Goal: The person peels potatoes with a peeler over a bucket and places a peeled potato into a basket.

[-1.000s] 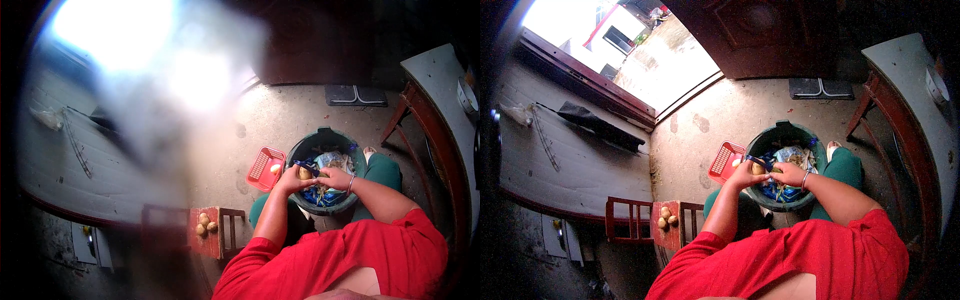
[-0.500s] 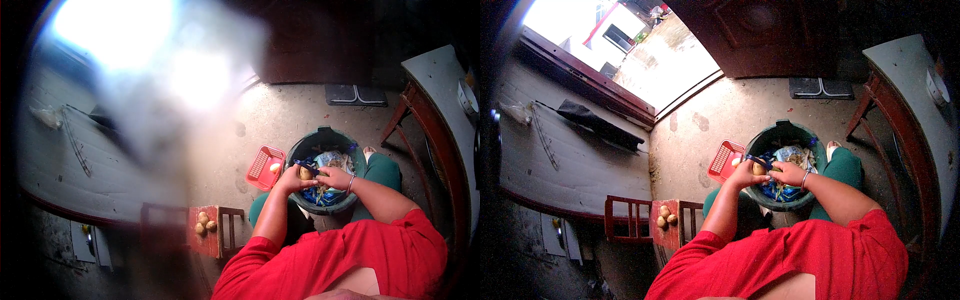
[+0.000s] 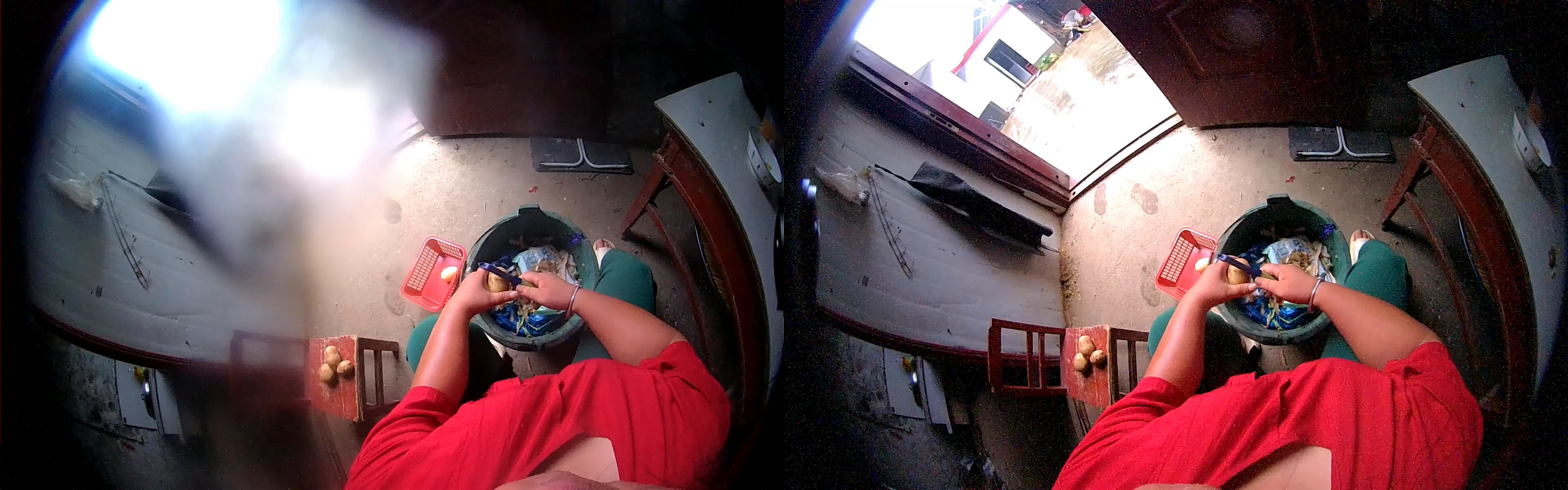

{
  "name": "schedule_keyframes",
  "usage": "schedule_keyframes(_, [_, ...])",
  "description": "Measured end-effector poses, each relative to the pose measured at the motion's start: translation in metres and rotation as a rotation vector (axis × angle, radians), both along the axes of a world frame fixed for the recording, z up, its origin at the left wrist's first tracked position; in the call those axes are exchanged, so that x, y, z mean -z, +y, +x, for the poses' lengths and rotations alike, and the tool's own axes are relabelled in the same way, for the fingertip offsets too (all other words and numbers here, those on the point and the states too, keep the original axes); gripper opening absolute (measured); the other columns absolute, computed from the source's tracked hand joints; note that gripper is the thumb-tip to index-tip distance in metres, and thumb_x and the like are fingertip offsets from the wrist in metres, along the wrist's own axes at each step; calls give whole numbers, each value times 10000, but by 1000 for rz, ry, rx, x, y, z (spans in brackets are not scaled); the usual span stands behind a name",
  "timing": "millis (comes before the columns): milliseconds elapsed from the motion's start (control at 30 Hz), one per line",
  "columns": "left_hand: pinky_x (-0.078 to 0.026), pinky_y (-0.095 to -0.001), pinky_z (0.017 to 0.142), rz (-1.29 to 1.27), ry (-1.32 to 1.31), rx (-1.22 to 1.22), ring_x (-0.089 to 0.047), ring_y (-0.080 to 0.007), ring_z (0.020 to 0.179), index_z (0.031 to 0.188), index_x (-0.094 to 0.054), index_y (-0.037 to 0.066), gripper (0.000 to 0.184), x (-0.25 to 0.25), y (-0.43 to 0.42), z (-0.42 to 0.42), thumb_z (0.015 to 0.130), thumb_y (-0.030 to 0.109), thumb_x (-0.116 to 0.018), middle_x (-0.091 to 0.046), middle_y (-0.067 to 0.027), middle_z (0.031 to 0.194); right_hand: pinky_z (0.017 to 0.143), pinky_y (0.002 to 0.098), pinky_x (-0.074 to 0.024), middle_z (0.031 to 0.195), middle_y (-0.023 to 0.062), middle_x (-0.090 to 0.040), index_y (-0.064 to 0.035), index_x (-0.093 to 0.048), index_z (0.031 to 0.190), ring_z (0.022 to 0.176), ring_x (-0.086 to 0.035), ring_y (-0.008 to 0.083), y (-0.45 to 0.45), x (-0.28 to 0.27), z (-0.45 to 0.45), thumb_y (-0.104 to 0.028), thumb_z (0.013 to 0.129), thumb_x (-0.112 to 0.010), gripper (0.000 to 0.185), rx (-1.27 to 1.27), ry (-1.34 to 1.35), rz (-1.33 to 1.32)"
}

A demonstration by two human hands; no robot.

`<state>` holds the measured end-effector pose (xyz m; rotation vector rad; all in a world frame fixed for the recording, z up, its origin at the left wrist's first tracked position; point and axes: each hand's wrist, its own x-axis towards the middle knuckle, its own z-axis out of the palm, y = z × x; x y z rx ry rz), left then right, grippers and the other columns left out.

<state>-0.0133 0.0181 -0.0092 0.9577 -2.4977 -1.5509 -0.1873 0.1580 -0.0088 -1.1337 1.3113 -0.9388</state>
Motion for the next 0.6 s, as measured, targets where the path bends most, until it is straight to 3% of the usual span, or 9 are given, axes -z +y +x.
schedule_keyframes(167, [-503,-288,749,135,38,30,-586,-127,841,1058,-548,14,529,-28,7,-3,670,215,-846,-623,-48,947,545,261,-450,703,15,-588,-77,-552,909,605,-538,90,1,-4,0,-297,937,-524,224,-13,-2,13])
schedule_keyframes(233, [-504,-289,766,195,15,-37,-592,-138,862,1120,-511,-3,624,-40,11,-4,656,235,-854,-624,-67,964,548,259,-449,707,13,-588,-78,-554,914,611,-536,87,2,-6,0,-299,940,-518,225,-17,2,20])
schedule_keyframes(333, [-502,-293,785,116,-37,-72,-598,-154,889,1176,-476,-17,719,-34,7,-2,637,260,-863,-625,-89,985,564,255,-449,714,4,-586,-83,-561,929,630,-532,77,3,-7,0,-299,946,-508,223,-56,0,7])
schedule_keyframes(433, [-523,-268,686,23,78,-91,-627,-130,760,1083,-544,-29,660,-26,8,0,621,321,-861,-651,-84,869,577,248,-447,713,-3,-580,-87,-564,936,637,-527,71,3,-9,0,-295,950,-502,218,-61,-3,-2])
schedule_keyframes(600, [-523,-271,692,33,55,-86,-629,-134,757,1097,-540,-23,677,-27,8,0,615,325,-864,-650,-91,874,577,242,-443,706,-6,-578,-86,-568,932,641,-532,72,1,-3,0,-296,949,-503,220,-62,-20,6])
